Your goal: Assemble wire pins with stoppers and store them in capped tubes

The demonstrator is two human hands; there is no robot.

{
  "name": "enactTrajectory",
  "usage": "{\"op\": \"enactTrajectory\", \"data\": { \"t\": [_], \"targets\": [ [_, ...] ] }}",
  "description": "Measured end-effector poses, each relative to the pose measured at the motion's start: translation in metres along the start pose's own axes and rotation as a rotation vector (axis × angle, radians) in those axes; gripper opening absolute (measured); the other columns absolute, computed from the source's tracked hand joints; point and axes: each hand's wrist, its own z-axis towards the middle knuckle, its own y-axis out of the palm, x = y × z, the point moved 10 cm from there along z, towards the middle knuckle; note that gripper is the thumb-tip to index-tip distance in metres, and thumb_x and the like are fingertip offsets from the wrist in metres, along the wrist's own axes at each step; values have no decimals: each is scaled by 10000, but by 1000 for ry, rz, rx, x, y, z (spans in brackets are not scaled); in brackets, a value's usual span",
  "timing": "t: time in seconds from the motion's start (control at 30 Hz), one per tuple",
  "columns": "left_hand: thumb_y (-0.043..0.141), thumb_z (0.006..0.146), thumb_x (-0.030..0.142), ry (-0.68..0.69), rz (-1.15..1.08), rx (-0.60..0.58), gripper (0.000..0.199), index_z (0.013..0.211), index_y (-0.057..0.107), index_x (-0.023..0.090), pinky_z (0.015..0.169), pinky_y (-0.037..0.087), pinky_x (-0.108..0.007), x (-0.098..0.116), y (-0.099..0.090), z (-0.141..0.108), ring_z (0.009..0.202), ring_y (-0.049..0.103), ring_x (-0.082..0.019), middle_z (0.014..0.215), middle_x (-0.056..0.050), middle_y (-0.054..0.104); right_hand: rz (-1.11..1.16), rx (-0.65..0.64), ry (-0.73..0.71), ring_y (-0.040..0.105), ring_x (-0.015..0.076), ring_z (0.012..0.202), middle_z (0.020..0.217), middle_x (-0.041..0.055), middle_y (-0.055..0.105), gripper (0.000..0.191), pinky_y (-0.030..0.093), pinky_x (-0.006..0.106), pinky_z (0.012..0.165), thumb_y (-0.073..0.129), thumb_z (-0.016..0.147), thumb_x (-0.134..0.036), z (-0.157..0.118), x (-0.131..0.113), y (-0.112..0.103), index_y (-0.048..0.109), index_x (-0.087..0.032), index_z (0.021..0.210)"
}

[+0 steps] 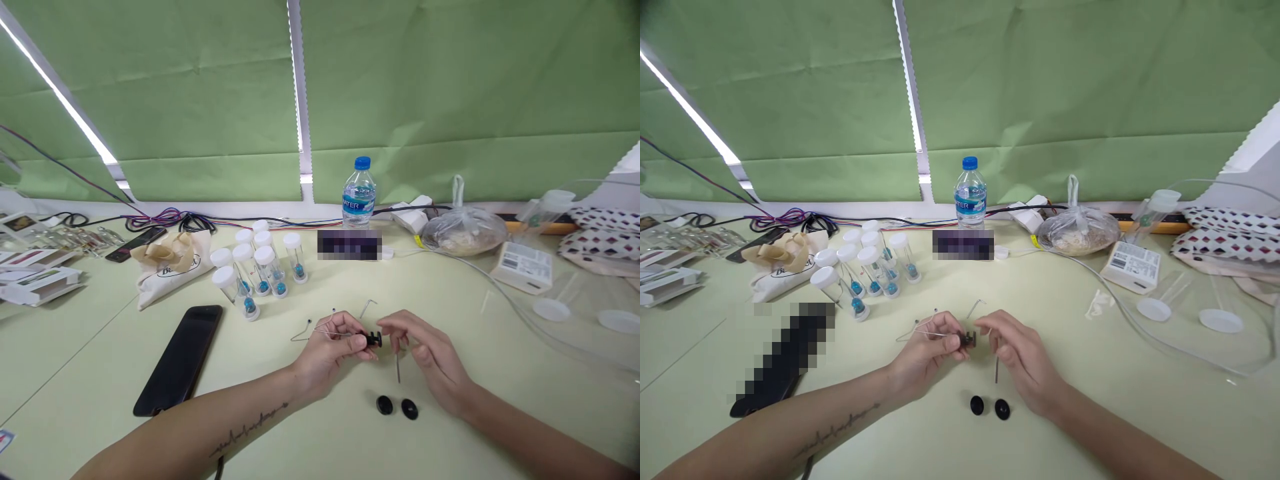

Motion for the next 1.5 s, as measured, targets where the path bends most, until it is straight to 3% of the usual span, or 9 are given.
{"op": "enactTrajectory", "data": {
  "t": [1.5],
  "targets": [
    [834,635,243,23,11,0,279,736,607,116,649,486,-193,3,2,-1,596,659,-103,667,-24,684,1,8,-15,518,182,678,893,76,560,504,435,331,605,238,977,-546,-4,2,-1,570,-217,1165]
  ]
}}
